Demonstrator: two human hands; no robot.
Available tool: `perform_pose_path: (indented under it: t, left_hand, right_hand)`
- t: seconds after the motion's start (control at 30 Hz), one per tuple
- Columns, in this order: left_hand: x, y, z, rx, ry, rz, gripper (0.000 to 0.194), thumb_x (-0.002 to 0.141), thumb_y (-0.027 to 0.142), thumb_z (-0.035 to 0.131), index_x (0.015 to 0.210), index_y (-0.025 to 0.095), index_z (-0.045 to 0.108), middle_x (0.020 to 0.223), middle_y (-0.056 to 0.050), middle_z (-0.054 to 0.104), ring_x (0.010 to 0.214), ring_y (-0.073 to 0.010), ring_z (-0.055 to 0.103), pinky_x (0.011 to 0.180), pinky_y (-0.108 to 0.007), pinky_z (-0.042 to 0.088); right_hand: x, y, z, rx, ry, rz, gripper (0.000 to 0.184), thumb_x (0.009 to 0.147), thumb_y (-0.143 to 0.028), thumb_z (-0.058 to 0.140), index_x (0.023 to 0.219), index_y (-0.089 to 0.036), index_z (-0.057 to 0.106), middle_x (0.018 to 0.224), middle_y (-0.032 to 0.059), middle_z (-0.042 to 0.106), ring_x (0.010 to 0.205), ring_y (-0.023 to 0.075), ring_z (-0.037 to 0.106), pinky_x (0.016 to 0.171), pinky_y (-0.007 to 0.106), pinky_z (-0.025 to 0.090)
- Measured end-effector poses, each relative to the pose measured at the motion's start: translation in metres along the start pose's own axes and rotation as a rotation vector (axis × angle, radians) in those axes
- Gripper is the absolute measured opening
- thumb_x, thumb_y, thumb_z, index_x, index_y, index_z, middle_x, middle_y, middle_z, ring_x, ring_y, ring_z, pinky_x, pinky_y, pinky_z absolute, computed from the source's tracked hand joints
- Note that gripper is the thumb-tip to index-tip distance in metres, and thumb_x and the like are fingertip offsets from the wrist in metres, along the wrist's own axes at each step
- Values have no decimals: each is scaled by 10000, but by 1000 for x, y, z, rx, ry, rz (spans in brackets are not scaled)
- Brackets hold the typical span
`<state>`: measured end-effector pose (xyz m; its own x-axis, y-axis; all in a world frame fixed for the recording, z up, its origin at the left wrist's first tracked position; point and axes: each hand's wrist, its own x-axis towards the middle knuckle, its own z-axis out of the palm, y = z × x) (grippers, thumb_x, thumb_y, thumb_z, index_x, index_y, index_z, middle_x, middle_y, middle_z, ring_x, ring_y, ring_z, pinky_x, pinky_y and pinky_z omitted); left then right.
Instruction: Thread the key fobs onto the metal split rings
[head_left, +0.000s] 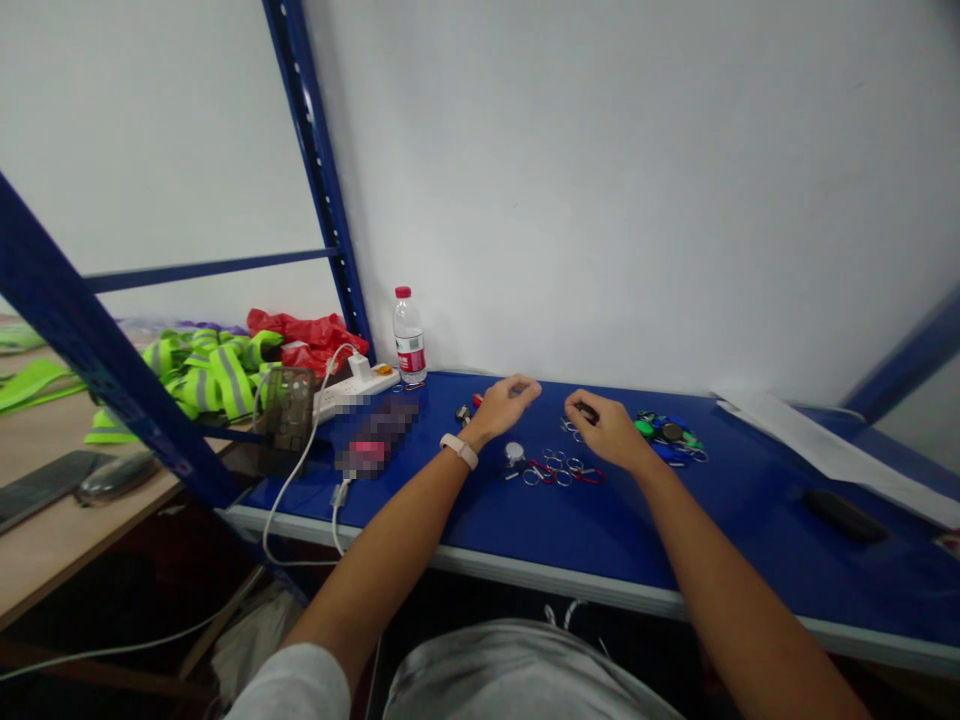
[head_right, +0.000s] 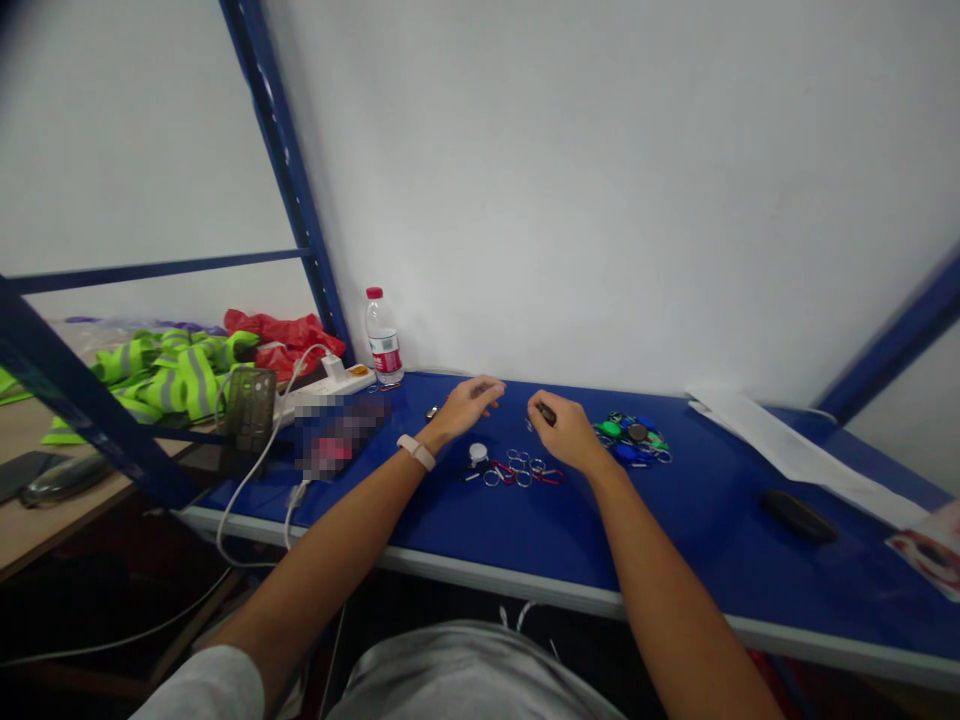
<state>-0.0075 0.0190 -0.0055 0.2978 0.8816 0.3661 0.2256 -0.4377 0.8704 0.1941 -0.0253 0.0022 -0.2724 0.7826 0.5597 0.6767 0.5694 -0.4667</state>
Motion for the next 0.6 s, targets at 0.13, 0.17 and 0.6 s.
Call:
perform_pose_path:
  t: [0.13, 0.17, 0.6]
  left_hand:
    - [0, -2, 0, 22, -11, -23, 385, 857, 484, 514, 991, 152, 655, 900, -61, 675, 774, -136, 599, 714, -255, 465]
    - [0, -3, 0, 28, -13, -22, 389, 854, 490, 513, 979, 151, 657, 884, -57, 673, 761, -134, 594, 704, -254, 462]
    - [1, -4, 0, 50, -13, -16, 424, 842, 530, 493, 872, 136, 646, 759, -27, 628, 641, -106, 530, 622, -236, 420]
  right_hand:
    - [0, 0, -2, -18, 25, 4, 210, 865, -316, 464, 781, -182, 602, 651, 3, 590, 582, 128, 498, 587, 248, 377]
    - [0, 1, -3, -25, 31, 5, 210, 865, -315, 463, 782, -181, 602, 648, 2, 586, 580, 127, 497, 587, 248, 376]
    - [0, 8, -8, -91, 59, 0, 231, 869, -328, 457, 803, -179, 621, 672, 18, 619, 599, 141, 526, 603, 252, 391]
